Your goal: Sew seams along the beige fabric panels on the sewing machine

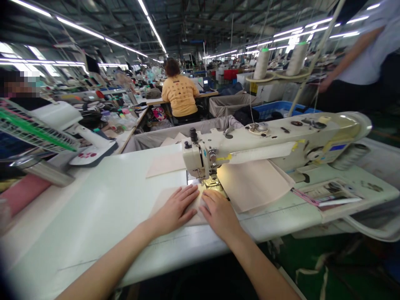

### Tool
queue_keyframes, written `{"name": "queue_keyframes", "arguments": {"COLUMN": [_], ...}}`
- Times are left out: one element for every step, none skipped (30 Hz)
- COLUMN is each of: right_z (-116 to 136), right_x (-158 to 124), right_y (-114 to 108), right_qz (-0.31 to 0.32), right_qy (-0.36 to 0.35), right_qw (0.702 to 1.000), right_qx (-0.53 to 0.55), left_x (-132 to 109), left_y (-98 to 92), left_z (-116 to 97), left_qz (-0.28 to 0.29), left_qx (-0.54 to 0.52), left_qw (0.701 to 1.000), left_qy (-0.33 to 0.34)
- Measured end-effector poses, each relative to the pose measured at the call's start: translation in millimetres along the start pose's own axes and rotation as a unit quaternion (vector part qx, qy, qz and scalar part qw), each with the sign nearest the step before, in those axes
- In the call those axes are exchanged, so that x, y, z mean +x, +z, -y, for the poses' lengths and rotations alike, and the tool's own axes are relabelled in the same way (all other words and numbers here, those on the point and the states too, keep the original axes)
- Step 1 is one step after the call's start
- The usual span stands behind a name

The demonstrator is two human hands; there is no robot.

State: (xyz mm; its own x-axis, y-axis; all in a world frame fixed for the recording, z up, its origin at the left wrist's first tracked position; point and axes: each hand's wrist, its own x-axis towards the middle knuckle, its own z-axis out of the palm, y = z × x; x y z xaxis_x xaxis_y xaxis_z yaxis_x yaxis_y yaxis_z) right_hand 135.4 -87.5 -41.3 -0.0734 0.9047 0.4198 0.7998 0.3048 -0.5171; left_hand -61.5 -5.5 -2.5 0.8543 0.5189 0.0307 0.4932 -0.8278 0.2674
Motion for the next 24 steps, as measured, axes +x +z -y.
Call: {"name": "queue_keyframes", "arguments": {"right_z": [0, 0, -1, -1, -1, -1, -1, -1, -1, -1, 0, 0, 0, 0, 0, 0, 0, 1, 1, 2, 3, 4, 5, 6], "right_x": [0, -1, -1, -1, -1, -1, -1, -1, -1, 0, 0, 1, 2, 3, 4, 4, 3, 2, -2, -6, -12, -19, -27, -34], "right_y": [0, 0, 1, 1, 0, 0, 0, 0, 0, 0, 0, 0, 0, 0, 0, -1, -1, -2, -3, -5, -7, -10, -13, -16], "right_qz": [0.000, -0.001, -0.001, 0.000, 0.001, 0.002, 0.003, 0.005, 0.008, 0.009, 0.010, 0.012, 0.012, 0.011, 0.010, 0.007, 0.005, 0.001, -0.005, -0.010, -0.015, -0.019, -0.023, -0.024], "right_qy": [0.000, 0.000, 0.000, 0.001, 0.002, 0.003, 0.004, 0.006, 0.007, 0.007, 0.008, 0.009, 0.009, 0.008, 0.007, 0.004, 0.000, -0.005, -0.011, -0.019, -0.028, -0.040, -0.052, -0.064], "right_qw": [1.000, 1.000, 1.000, 1.000, 1.000, 1.000, 1.000, 1.000, 1.000, 1.000, 1.000, 1.000, 1.000, 1.000, 1.000, 1.000, 1.000, 1.000, 0.999, 0.999, 0.998, 0.998, 0.997, 0.996], "right_qx": [0.000, -0.001, -0.003, -0.005, -0.008, -0.010, -0.012, -0.013, -0.013, -0.013, -0.013, -0.013, -0.014, -0.016, -0.018, -0.020, -0.024, -0.028, -0.034, -0.040, -0.045, -0.047, -0.049, -0.049], "left_x": [1, 1, 1, 1, 0, 0, 0, 0, 0, 0, 0, 1, 2, 3, 4, 5, 6, 6, 5, 3, 0, -5, -10, -15], "left_y": [0.3, 0.6, 1.1, 1.5, 1.9, 2.4, 2.8, 3.3, 3.8, 4.3, 4.7, 4.9, 4.8, 4.4, 3.7, 2.6, 1.3, 0.0, -1.1, -1.9, -2.1, -1.9, -1.1, 0.1], "left_z": [0, 0, 1, 1, 2, 2, 3, 4, 4, 5, 5, 6, 7, 8, 10, 11, 11, 11, 9, 6, 2, -4, -11, -18], "left_qz": [0.000, 0.001, 0.001, 0.001, 0.001, 0.000, -0.003, -0.005, -0.009, -0.012, -0.014, -0.014, -0.013, -0.010, -0.006, -0.001, 0.005, 0.011, 0.016, 0.017, 0.018, 0.020, 0.023, 0.025], "left_qx": [0.001, 0.002, 0.004, 0.006, 0.007, 0.007, 0.008, 0.009, 0.010, 0.011, 0.013, 0.014, 0.016, 0.016, 0.016, 0.016, 0.016, 0.018, 0.022, 0.029, 0.035, 0.038, 0.036, 0.032], "left_qw": [1.000, 1.000, 1.000, 1.000, 1.000, 1.000, 1.000, 1.000, 1.000, 1.000, 1.000, 1.000, 1.000, 1.000, 1.000, 1.000, 1.000, 1.000, 1.000, 0.999, 0.999, 0.999, 0.998, 0.997], "left_qy": [0.000, 0.000, 0.000, 0.000, 0.001, 0.004, 0.007, 0.010, 0.013, 0.016, 0.017, 0.016, 0.013, 0.011, 0.009, 0.009, 0.010, 0.010, 0.009, 0.009, 0.013, 0.026, 0.046, 0.072]}}
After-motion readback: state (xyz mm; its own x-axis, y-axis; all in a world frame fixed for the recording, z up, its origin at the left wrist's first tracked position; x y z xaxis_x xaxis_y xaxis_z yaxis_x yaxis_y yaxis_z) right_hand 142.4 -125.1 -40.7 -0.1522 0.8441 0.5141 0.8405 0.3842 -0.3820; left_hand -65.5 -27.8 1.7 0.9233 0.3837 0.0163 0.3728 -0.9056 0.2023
